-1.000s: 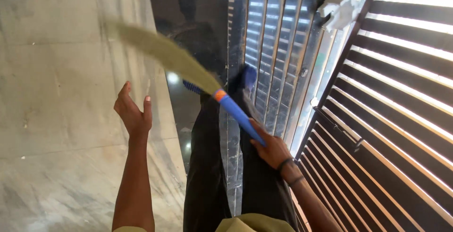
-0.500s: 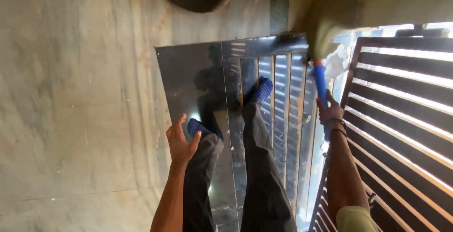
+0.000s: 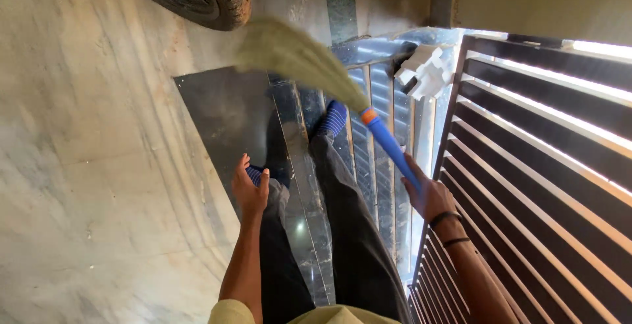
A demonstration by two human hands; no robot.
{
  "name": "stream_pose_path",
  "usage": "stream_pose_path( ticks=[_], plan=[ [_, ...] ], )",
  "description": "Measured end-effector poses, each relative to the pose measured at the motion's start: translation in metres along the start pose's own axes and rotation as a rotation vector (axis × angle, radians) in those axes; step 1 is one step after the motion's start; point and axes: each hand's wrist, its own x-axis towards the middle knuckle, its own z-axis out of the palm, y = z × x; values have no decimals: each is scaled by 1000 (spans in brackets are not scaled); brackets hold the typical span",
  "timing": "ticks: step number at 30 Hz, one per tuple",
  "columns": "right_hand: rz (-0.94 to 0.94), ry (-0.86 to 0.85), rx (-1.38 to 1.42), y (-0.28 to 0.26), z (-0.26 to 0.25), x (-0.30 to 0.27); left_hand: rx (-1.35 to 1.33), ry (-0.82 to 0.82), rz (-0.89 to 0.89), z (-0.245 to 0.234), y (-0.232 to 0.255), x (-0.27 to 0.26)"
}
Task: Sweeping the floor using a handheld broom.
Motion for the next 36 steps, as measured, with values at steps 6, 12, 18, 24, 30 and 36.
stream_pose_path(
  ticks=[6,12,18,24,30,36],
  plan=[
    [130,217,573,4,-20,109,-32,31,-19,26,20,23],
    [-273,336,224,-12,5,235,-140,42,109,57,76,97],
    [-190,59,-36,-81,-76,138,-157,-36,287,71,160,160],
    [-66,82,79,-42,-106,67,-209,-64,343,92,164,195],
    [-35,332,832,-32,-123,201,-89,-186,153,91,130,213],
    [5,156,616,-147,-152,307,-38,-386,60,64,129,235]
  ],
)
